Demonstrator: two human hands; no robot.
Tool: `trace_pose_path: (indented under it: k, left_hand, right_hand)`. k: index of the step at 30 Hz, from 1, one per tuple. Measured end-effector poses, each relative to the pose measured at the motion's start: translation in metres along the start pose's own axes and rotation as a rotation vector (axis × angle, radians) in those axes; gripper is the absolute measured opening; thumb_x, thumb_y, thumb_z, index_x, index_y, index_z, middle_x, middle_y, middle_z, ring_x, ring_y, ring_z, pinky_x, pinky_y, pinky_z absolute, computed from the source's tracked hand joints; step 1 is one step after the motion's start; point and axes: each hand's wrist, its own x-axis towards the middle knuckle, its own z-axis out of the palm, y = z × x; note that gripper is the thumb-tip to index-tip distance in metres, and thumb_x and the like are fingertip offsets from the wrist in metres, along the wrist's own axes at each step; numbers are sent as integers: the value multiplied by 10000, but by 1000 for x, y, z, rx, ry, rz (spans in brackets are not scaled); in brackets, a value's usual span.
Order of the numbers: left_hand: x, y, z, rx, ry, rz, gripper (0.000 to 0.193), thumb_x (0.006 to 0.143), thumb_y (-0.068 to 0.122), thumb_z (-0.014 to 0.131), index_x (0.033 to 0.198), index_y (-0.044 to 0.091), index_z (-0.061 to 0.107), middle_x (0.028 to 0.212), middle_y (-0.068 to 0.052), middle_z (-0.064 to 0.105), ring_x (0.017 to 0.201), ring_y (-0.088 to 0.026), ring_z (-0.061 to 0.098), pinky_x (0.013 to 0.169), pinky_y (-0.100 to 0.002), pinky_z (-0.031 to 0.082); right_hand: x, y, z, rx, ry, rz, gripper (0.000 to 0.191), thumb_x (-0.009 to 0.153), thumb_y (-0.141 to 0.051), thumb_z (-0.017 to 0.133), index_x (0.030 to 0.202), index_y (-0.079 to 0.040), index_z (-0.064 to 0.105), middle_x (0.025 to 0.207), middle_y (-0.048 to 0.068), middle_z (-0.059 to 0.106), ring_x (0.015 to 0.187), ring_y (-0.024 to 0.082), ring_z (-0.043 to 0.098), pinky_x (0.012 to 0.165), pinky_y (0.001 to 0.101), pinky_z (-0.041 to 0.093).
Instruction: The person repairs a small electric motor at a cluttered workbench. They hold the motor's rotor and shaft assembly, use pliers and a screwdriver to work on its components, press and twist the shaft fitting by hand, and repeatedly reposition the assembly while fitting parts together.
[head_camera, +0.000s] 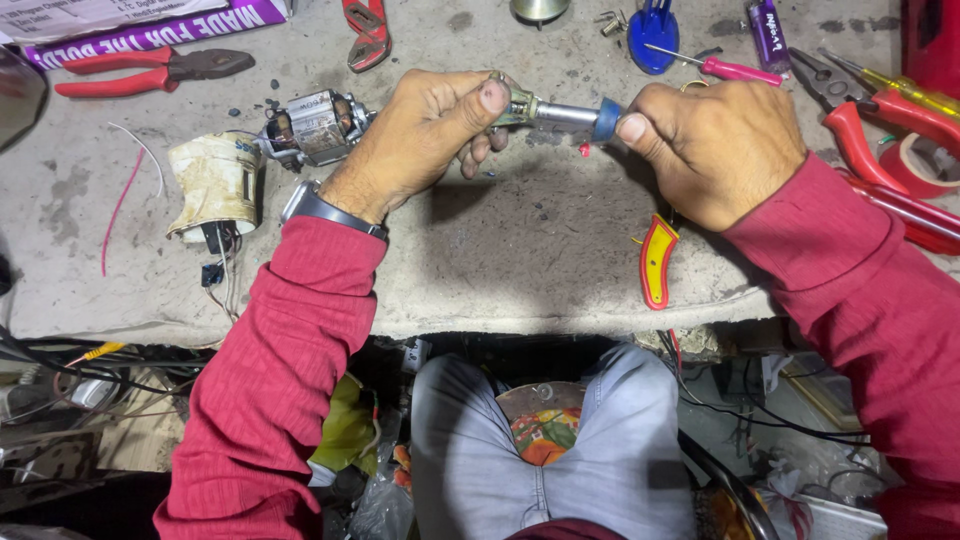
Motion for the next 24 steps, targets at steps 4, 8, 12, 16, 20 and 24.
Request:
trace_pose_path:
  k: [4,8,12,16,20,24]
  left_hand:
    - [2,-1,1,6,55,44,606,1061,519,540,1360,10,674,814,13,608,697,-46,602,609,-241,572]
    - [2,0,0,-25,39,40,615,1073,528,503,1369,16,672,779,32,581,680,-46,606,619,-237,570]
    - [-1,3,-1,-56,27,28,572,1077,473,551,1374,2,681,823,29,599,711,-50,602,637,-238,562]
    - [-1,1,0,-81,-7,33,541,1048,338,696,1444,-22,615,930,19,625,777,-54,592,662,-245,555]
    - [1,-1,-3,-126,20,6,603,1003,259,720,1477,-35,489,985,-15,691,737,-75,640,642,-258,593]
    - [1,-1,-10,-195,37,45,560,1048,242,707,1475,-77,537,1040,-53,677,833,-94,663,704,-291,638]
  right_hand:
    - [1,3,0,44,22,12,291,1144,-332,568,1014,-88,658,739,118,617,695,389,606,617,505,442]
    - [3,4,-1,111,19,45,305,1154,-344,538,1040,-91,666,769,113,633,730,385,625,632,495,456]
    - [4,3,-3,151,10,62,335,1157,-366,529,1045,-92,684,770,120,628,748,378,632,663,485,472]
    - [3,4,-3,126,8,89,375,1151,-393,534,1072,-79,724,832,158,657,795,384,642,709,482,480]
    - [6,18,-5,275,-95,238,350,1098,-372,640,1142,-39,736,870,167,689,783,304,648,716,435,503]
    - [9,39,-11,793,-227,417,243,1036,-161,640,1213,-3,692,948,84,712,820,157,641,733,322,529]
